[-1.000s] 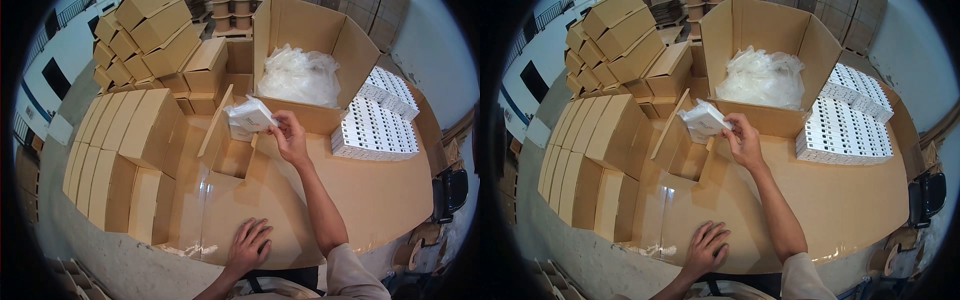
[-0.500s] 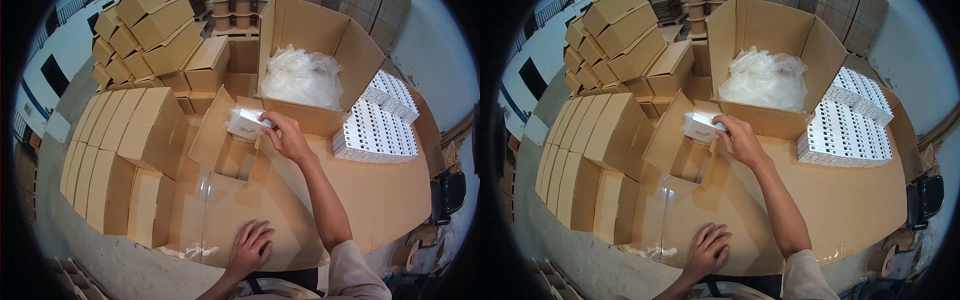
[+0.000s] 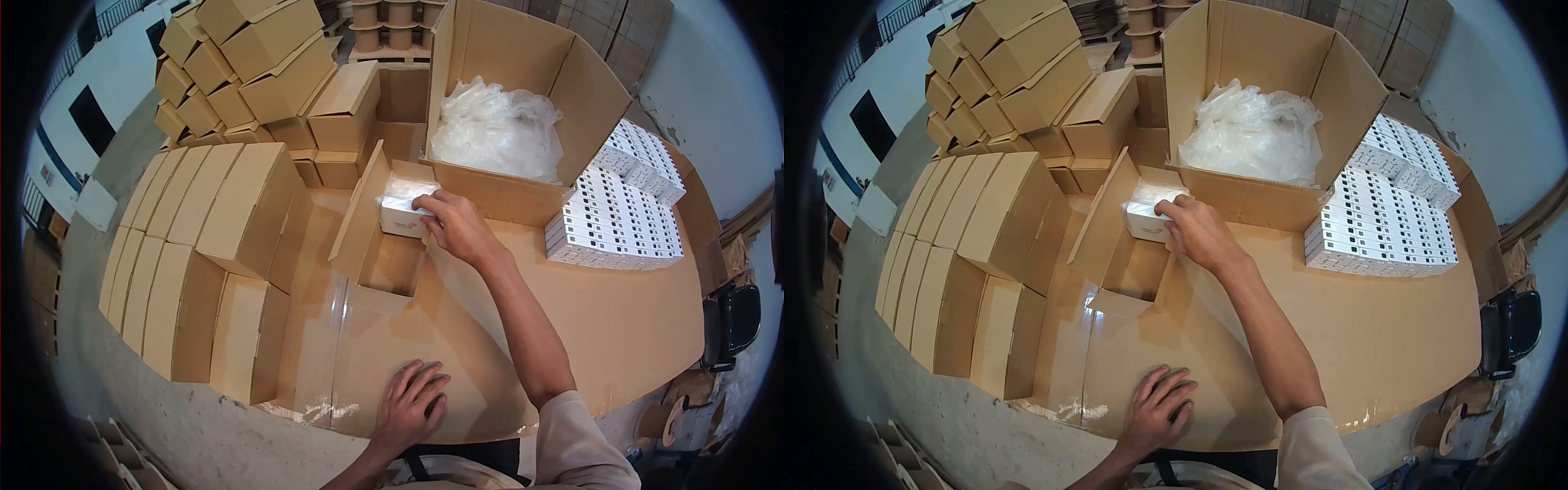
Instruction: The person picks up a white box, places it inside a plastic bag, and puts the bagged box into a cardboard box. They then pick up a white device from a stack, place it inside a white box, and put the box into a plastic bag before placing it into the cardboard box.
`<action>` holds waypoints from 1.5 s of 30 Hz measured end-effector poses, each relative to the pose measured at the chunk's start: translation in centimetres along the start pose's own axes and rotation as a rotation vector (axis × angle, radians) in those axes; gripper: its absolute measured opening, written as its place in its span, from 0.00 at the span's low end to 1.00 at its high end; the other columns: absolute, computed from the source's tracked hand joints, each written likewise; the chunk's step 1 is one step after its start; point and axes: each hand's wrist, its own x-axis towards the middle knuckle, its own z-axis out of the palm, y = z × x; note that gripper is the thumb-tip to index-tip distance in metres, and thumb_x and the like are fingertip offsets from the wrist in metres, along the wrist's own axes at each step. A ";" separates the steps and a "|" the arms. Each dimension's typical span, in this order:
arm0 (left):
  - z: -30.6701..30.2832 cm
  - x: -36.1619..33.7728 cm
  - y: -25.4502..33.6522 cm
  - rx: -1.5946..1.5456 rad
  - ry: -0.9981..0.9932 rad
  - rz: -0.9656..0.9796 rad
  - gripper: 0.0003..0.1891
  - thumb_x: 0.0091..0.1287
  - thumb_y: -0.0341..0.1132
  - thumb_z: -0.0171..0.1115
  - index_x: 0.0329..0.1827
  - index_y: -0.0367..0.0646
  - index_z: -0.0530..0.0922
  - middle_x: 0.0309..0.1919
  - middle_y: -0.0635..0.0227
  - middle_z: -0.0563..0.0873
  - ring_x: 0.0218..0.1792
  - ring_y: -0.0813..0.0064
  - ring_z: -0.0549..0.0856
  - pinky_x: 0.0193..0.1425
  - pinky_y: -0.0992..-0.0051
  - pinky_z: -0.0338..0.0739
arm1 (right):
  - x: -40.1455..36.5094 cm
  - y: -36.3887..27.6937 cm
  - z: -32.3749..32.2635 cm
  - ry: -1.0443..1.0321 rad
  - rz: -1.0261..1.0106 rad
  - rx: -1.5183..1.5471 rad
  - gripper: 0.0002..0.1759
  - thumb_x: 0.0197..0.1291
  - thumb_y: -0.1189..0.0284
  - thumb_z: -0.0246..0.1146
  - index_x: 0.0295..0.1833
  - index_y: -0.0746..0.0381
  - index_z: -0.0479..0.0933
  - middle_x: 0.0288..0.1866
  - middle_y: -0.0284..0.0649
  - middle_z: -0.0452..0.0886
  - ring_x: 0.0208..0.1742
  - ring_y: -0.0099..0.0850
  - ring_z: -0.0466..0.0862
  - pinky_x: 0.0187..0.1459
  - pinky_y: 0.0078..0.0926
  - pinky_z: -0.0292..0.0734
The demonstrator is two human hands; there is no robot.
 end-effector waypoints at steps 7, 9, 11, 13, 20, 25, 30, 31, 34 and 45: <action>-0.1 0.1 0.1 -0.009 0.007 -0.006 0.18 0.64 0.35 0.70 0.58 0.50 0.86 0.67 0.69 0.82 0.72 0.56 0.74 0.78 0.55 0.68 | 0.3 0.2 0.7 -0.034 0.015 -0.057 0.12 0.60 0.81 0.68 0.49 0.61 0.84 0.45 0.50 0.84 0.49 0.52 0.85 0.51 0.46 0.81; -0.4 0.3 0.4 0.003 0.019 0.004 0.17 0.64 0.34 0.70 0.57 0.48 0.86 0.65 0.68 0.83 0.70 0.56 0.76 0.75 0.54 0.71 | 0.4 0.2 0.7 -0.042 0.046 -0.072 0.10 0.60 0.80 0.69 0.47 0.62 0.84 0.44 0.49 0.84 0.49 0.51 0.85 0.51 0.46 0.82; -0.4 0.4 0.4 0.003 0.019 0.004 0.17 0.63 0.34 0.70 0.56 0.48 0.86 0.65 0.68 0.83 0.70 0.56 0.76 0.75 0.54 0.71 | 0.5 0.2 0.9 -0.044 0.064 -0.102 0.08 0.59 0.79 0.69 0.45 0.62 0.85 0.44 0.49 0.84 0.49 0.51 0.85 0.51 0.46 0.82; -0.1 0.1 0.1 -0.010 0.008 -0.008 0.18 0.63 0.35 0.71 0.57 0.50 0.87 0.66 0.69 0.83 0.72 0.56 0.74 0.77 0.54 0.69 | 0.7 0.4 1.3 -0.040 0.066 -0.147 0.06 0.59 0.78 0.70 0.43 0.63 0.85 0.43 0.49 0.83 0.49 0.51 0.85 0.51 0.47 0.83; 0.0 0.3 0.2 -0.013 0.009 -0.014 0.18 0.63 0.35 0.71 0.57 0.50 0.87 0.66 0.70 0.83 0.72 0.56 0.74 0.77 0.54 0.68 | 1.1 -0.5 3.0 -0.048 0.179 -0.269 0.05 0.59 0.75 0.69 0.38 0.66 0.85 0.46 0.50 0.82 0.49 0.51 0.86 0.51 0.48 0.83; 0.1 0.2 0.4 0.011 0.009 -0.016 0.17 0.64 0.36 0.70 0.57 0.51 0.87 0.66 0.70 0.83 0.72 0.55 0.74 0.77 0.53 0.68 | 0.6 -0.5 4.0 0.009 0.206 -0.285 0.07 0.60 0.73 0.69 0.38 0.66 0.86 0.48 0.50 0.80 0.48 0.50 0.86 0.52 0.47 0.83; 0.2 0.9 0.7 0.042 0.003 -0.011 0.18 0.65 0.37 0.68 0.59 0.51 0.85 0.68 0.70 0.81 0.72 0.56 0.73 0.77 0.53 0.67 | -0.6 -1.7 3.9 0.063 0.235 -0.225 0.10 0.64 0.70 0.68 0.46 0.66 0.86 0.54 0.48 0.79 0.52 0.50 0.85 0.56 0.48 0.82; 0.3 1.3 0.8 0.047 0.002 -0.008 0.18 0.66 0.37 0.68 0.59 0.51 0.84 0.68 0.69 0.80 0.72 0.56 0.73 0.77 0.53 0.67 | -1.1 -2.0 3.7 0.061 0.235 -0.205 0.12 0.65 0.69 0.68 0.48 0.65 0.86 0.57 0.48 0.79 0.54 0.50 0.85 0.57 0.48 0.81; 0.9 3.5 0.9 0.058 0.007 0.019 0.18 0.66 0.37 0.67 0.60 0.49 0.83 0.68 0.67 0.79 0.72 0.53 0.72 0.77 0.52 0.66 | -3.3 -2.2 3.0 0.091 0.224 -0.041 0.19 0.69 0.66 0.67 0.61 0.62 0.82 0.69 0.50 0.73 0.63 0.51 0.81 0.64 0.47 0.78; 6.0 16.7 -0.7 0.171 0.105 0.166 0.25 0.67 0.41 0.67 0.65 0.43 0.77 0.70 0.57 0.75 0.73 0.48 0.69 0.79 0.49 0.61 | -13.4 3.1 -7.0 0.131 0.171 0.005 0.22 0.70 0.67 0.68 0.67 0.58 0.77 0.73 0.50 0.71 0.68 0.51 0.77 0.66 0.45 0.76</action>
